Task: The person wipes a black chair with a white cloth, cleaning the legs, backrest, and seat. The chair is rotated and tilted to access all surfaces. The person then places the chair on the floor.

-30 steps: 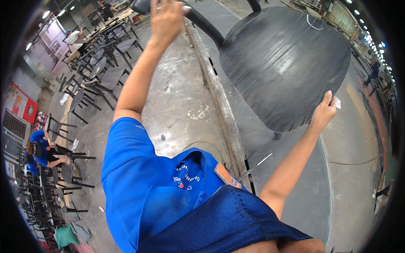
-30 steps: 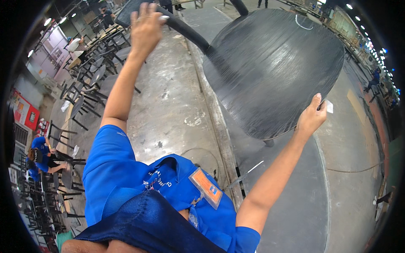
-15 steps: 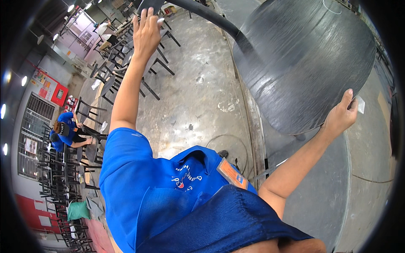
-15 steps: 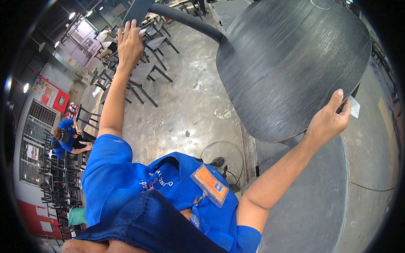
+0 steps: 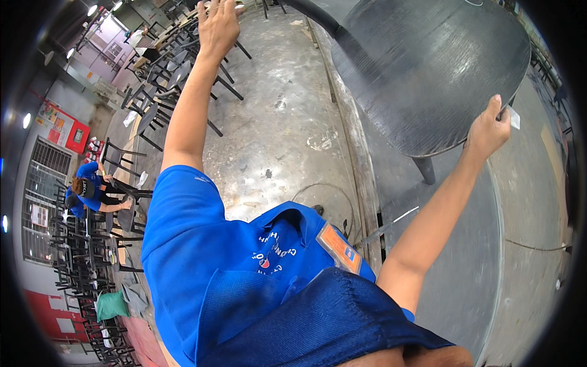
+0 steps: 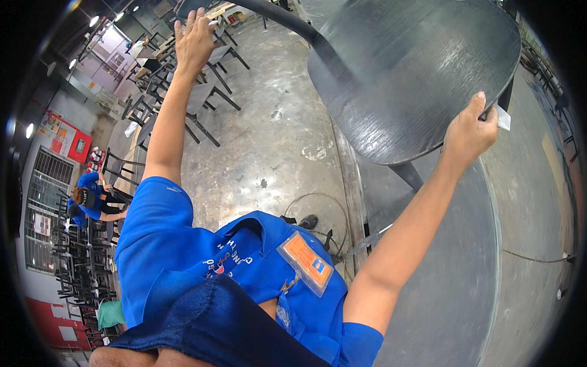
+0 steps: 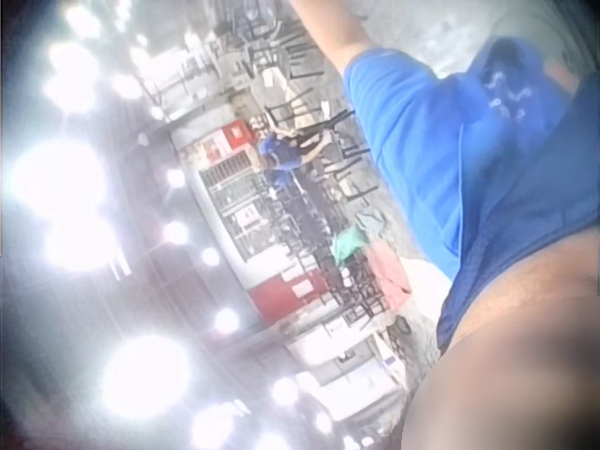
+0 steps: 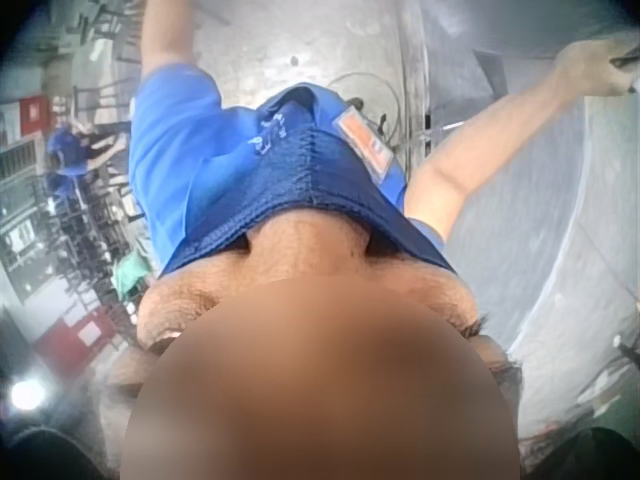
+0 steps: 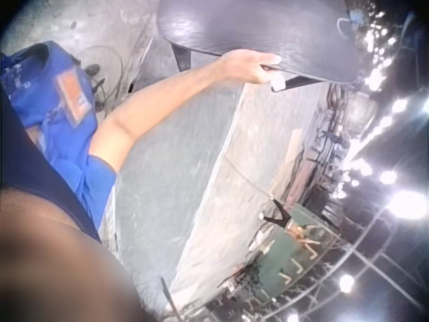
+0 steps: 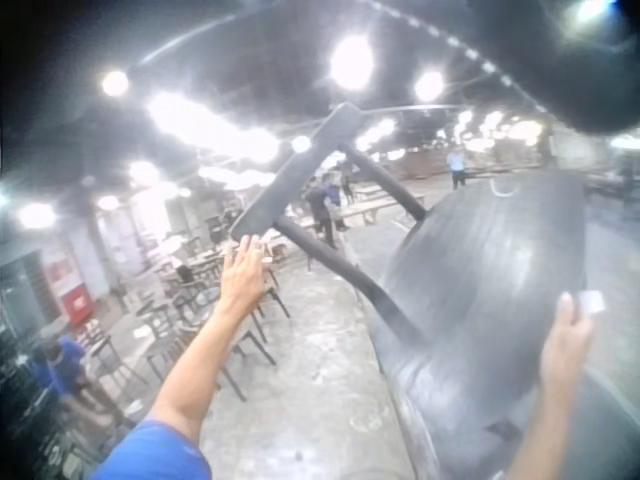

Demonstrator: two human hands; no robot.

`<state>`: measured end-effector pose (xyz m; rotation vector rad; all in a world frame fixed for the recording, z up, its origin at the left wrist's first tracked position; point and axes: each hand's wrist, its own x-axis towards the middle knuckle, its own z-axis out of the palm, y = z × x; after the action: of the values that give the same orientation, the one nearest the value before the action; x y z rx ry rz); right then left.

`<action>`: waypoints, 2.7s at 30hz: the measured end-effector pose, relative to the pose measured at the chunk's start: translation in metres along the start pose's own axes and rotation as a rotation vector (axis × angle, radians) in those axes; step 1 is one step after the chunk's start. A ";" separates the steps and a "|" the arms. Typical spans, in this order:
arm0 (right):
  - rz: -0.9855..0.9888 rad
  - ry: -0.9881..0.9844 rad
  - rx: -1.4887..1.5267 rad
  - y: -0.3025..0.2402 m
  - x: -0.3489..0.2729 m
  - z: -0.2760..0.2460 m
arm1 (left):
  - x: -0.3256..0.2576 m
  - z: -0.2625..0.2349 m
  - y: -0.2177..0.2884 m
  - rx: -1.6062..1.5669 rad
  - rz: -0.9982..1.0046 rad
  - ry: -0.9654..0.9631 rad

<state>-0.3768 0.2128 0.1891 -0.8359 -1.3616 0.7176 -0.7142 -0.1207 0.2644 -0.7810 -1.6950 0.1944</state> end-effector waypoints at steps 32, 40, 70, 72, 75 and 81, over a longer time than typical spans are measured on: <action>0.022 0.013 0.060 0.020 0.017 0.027 | 0.099 0.038 0.010 -0.199 -0.041 -0.099; 0.002 -0.003 0.005 0.020 0.020 0.028 | 0.084 0.042 -0.001 -0.098 0.101 0.097; 0.040 0.037 0.122 0.023 0.030 0.045 | 0.028 0.038 0.019 -0.684 -0.092 0.041; 0.049 0.044 0.091 0.023 0.030 0.048 | -0.012 0.042 0.036 -0.728 -0.096 -0.008; 0.078 0.058 0.065 0.023 0.029 0.050 | -0.038 0.069 0.047 -1.149 -0.646 -0.223; -0.005 -0.001 -0.008 0.016 0.016 0.040 | -0.031 0.141 0.048 -2.100 -1.643 -0.124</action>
<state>-0.4144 0.2382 0.1848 -0.8385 -1.3674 0.7093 -0.8226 -0.0637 0.1746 -0.3058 -1.5530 -2.9464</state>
